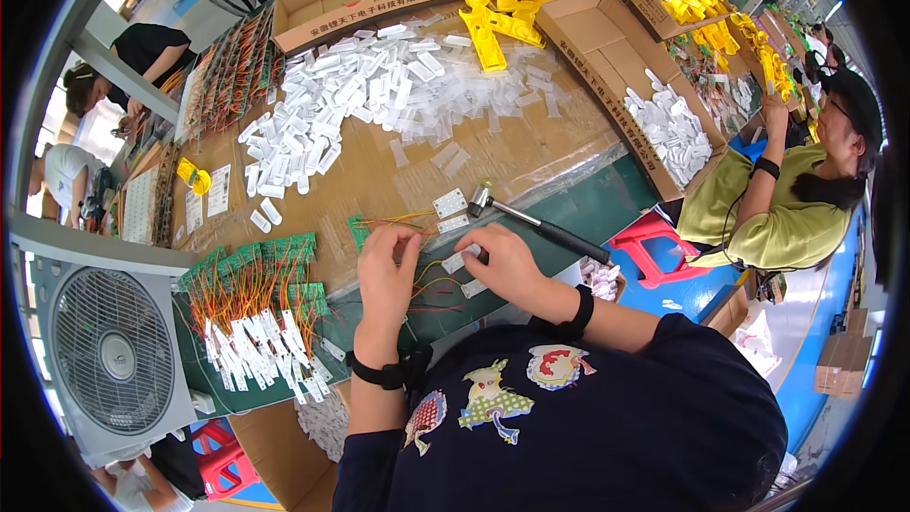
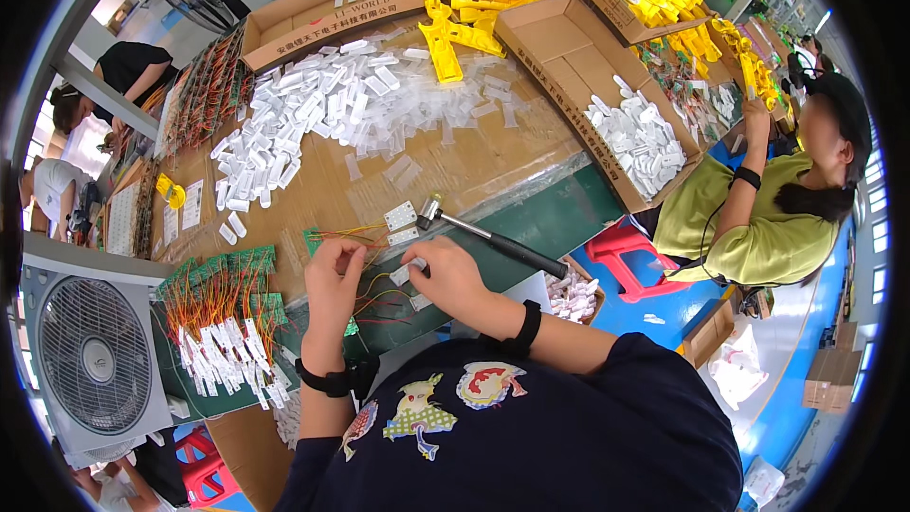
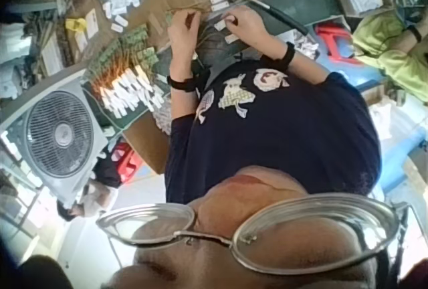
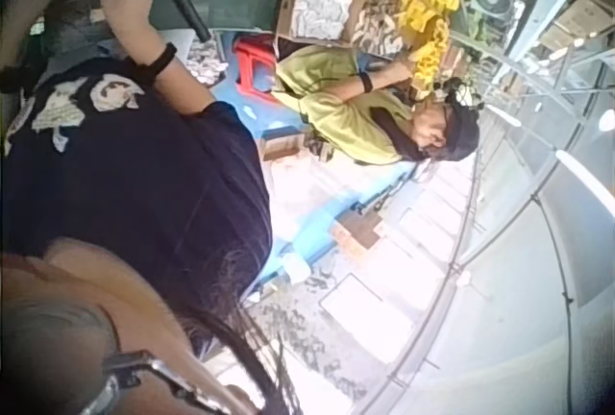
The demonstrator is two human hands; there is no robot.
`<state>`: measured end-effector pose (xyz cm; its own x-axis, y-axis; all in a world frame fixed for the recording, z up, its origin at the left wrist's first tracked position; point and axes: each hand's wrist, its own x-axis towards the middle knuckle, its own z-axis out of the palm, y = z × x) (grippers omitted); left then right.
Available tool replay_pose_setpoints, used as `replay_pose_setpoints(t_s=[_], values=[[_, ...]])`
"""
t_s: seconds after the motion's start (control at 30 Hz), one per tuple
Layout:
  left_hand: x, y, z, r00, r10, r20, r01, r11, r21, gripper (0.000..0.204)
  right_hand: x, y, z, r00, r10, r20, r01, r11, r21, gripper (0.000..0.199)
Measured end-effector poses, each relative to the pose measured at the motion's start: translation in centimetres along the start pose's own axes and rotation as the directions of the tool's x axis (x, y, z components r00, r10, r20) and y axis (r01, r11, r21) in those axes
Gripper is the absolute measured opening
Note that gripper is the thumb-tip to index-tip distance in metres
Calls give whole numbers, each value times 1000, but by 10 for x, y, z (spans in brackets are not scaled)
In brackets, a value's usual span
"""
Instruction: Assembling small white plastic covers onto electronic circuit boards with wires using a small hammer.
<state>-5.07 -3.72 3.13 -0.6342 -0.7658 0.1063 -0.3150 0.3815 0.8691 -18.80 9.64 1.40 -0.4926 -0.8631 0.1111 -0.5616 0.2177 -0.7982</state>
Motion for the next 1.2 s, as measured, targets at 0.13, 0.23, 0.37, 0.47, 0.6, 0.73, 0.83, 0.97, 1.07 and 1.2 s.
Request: replay_pose_setpoints(t_s=[0.13, 0.23, 0.37, 0.47, 0.6, 0.73, 0.83, 0.97, 1.07, 1.2], values=[[12, -3, 12, 977, 210, 31, -209, 926, 313, 13, 4, 10, 2, 987, -155, -44, 148, 981, -124, 11], [13, -3, 22, 958, 269, 101, -285, 851, 442, 16, 4, 6, 1, 977, -204, -69, 185, 959, -213, 11], [16, -4, 23, 959, 261, 109, -282, 854, 437, 18, 9, 3, -3, 987, -154, -50, 145, 978, -152, 12], [16, -5, 15, 970, 241, 7, -232, 924, 305, 17, 40, 3, -14, 970, -220, -103, 211, 973, -96, 10], [6, -3, -2, 990, -127, -57, 116, 979, -165, 13, 133, -1, -14, 979, -191, -68, 189, 982, -24, 8], [2, 3, -8, 989, -105, -104, 50, 900, -434, 12, 246, 21, 12, 977, -204, -58, 191, 965, -181, 16], [-6, -4, -14, 991, -117, -61, 75, 883, -464, 15, 285, -11, 23, 990, 101, -99, -131, 916, -379, 25], [-15, -6, -18, 990, -140, 8, 123, 843, -523, 15, 294, -8, 50, 983, 149, -110, -184, 850, -494, 35], [-15, -1, -23, 990, -140, 35, 136, 828, -544, 11, 290, 0, 53, 983, 98, -154, -163, 848, -504, 35], [-15, -4, -20, 994, -112, -10, 88, 833, -545, 9, 269, -16, 48, 988, 74, -138, -139, 821, -554, 32]])
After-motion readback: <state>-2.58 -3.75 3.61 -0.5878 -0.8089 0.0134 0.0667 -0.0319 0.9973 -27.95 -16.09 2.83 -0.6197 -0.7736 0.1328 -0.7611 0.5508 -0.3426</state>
